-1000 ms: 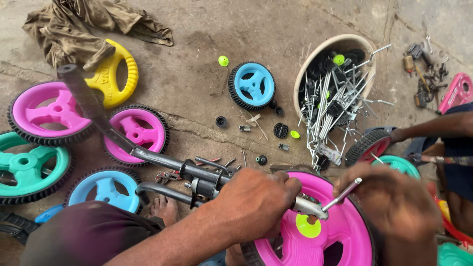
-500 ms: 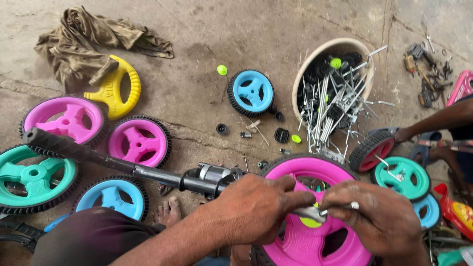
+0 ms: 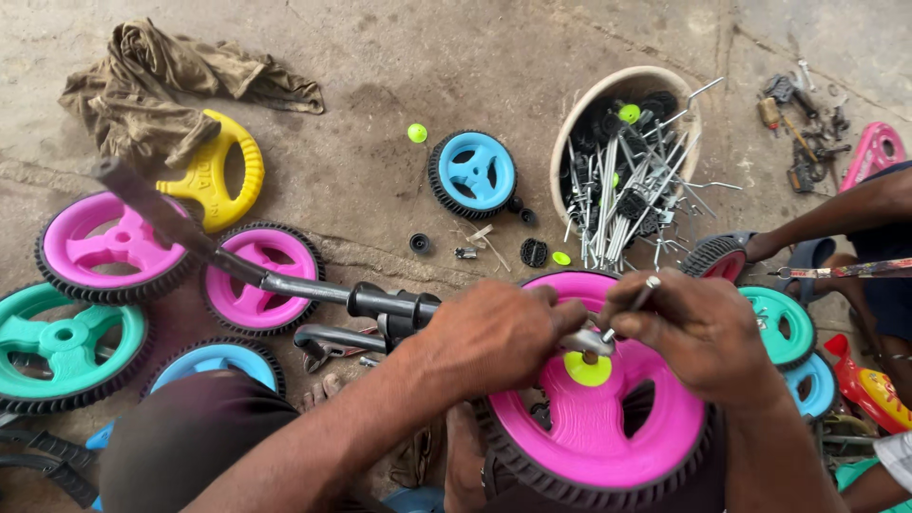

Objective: The person assembles a child's tricycle by attaching a pink wheel to the front fork. They use a wrench to tighten the axle nut and secure the wheel in place. The person rotates the wheel to check its alignment and tightness.

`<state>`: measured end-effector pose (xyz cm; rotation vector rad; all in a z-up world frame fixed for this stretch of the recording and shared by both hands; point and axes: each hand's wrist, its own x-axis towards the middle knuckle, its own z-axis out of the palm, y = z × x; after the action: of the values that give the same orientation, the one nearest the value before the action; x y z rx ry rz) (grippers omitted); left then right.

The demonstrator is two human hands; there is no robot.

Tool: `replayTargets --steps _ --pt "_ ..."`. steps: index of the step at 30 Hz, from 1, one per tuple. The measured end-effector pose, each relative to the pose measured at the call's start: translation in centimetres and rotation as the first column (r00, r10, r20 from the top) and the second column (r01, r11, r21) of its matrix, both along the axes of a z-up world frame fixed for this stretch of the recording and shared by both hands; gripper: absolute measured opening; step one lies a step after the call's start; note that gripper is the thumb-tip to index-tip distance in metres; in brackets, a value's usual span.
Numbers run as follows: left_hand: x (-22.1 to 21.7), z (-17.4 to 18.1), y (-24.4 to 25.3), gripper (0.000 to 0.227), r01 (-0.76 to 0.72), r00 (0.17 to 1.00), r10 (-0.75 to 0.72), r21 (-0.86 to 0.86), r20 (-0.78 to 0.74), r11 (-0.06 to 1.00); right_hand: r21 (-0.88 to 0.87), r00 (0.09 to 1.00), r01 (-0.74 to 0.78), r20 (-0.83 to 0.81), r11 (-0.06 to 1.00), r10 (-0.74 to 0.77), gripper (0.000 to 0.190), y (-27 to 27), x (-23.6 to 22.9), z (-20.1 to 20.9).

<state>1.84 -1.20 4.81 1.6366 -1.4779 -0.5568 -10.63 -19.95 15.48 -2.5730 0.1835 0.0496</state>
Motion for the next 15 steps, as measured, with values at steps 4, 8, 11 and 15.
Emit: replayTargets --steps 4,8,11,15 --pt "0.4 -0.3 -0.6 0.026 -0.050 0.999 0.049 -0.106 -0.010 0.993 0.152 0.999 0.032 -0.037 0.988 -0.026 0.023 -1.4 0.5 -0.2" --pt "0.4 -0.5 -1.8 0.021 -0.077 0.996 0.079 -0.065 0.034 0.995 0.264 0.992 0.123 -0.059 0.957 -0.111 0.021 -2.9 0.3 -1.5" --pt "0.5 -0.5 -2.1 0.027 -0.083 0.994 0.087 -0.072 0.058 0.994 0.451 0.980 0.194 -0.129 0.872 -0.151 0.022 -4.3 0.0 -2.2" --pt "0.6 -1.0 -1.9 0.028 -0.086 0.985 0.126 -0.287 0.122 0.954 0.722 0.942 0.293 -0.330 0.626 -0.060 0.027 -6.4 0.0 -1.3"
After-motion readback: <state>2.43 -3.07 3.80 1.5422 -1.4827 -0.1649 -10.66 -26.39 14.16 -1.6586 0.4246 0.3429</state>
